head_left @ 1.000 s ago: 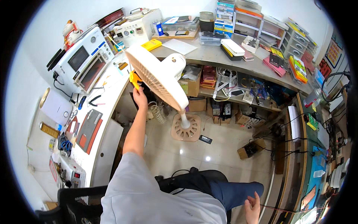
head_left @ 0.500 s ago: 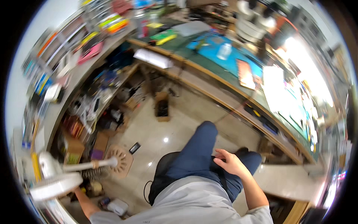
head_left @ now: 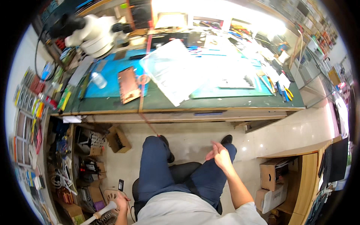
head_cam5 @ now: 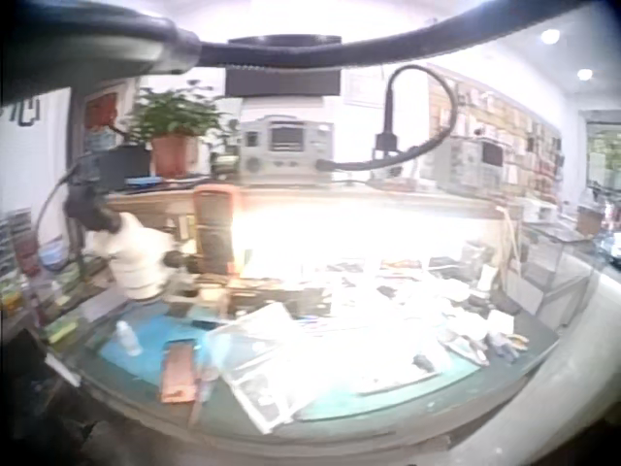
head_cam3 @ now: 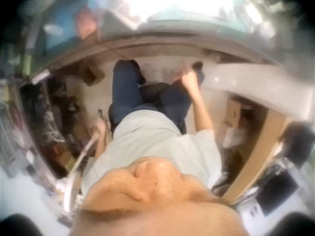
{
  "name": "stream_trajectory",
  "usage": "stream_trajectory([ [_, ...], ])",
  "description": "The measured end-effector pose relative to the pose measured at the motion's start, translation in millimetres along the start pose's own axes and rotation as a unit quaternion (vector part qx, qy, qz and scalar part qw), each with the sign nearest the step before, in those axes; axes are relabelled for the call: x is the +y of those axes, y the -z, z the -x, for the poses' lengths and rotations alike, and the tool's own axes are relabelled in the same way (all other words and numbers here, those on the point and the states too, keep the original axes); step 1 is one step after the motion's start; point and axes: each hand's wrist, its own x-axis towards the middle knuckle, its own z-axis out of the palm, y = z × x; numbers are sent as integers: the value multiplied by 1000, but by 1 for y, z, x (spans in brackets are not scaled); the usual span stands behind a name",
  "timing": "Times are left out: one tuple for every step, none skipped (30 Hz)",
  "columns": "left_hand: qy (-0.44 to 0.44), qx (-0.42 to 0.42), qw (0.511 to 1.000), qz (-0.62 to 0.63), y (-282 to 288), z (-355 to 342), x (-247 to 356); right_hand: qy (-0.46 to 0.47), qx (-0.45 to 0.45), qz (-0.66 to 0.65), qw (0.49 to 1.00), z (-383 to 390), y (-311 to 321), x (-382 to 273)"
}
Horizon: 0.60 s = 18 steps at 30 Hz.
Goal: The person disassembles a smartphone, removes the motherboard, and uses a brush to clean components. They then reinsert the motherboard and align the camera module within the phone chassis.
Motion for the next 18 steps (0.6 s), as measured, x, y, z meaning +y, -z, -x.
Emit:
stream_trajectory([
  [-55,-30,996,-61,-38,24,61,4,37,-56,998,1,12,4],
  [-112,-59,984,-124,-66,41,117,9,74,-114,991,2,28,6],
  [-209,-67,951,-219,-81,40,147,32,87,-120,988,-4,41,17],
  [-248,-92,941,-213,-105,55,191,47,113,-113,986,-9,58,29],
  [-286,-117,930,-202,-128,79,241,64,139,-104,983,-11,74,37],
  [-348,-142,912,-162,-149,106,284,84,163,-93,979,-12,90,40],
  [-408,-165,890,-121,-170,131,321,76,155,-114,978,-13,111,42],
  [-502,-157,843,-113,-190,148,347,107,170,-148,968,-11,123,36],
  [-589,-148,788,-99,-211,162,371,121,174,-143,967,-8,142,24],
  [-655,-140,737,-89,-226,172,394,135,176,-139,965,-6,159,13],
  [-717,-135,679,-76,-240,181,418,166,201,-124,957,-4,176,8],
  [-772,-123,620,-67,-251,191,436,193,224,-107,949,-4,188,-9],
  [-789,-115,602,-48,-261,204,455,227,237,-63,943,-4,202,-24],
  [-805,-105,583,-32,-271,217,476,261,248,-21,933,-6,215,-38],
  [-821,-94,562,-13,-282,226,492,302,258,21,917,-8,224,-58],
  [-826,-77,558,-1,-291,231,504,317,256,89,909,-12,231,-77],
  [-830,-71,553,-5,-303,238,519,352,252,109,895,-22,235,-88],
  [-833,-62,550,-14,-309,245,533,387,243,124,881,-34,236,-101],
])
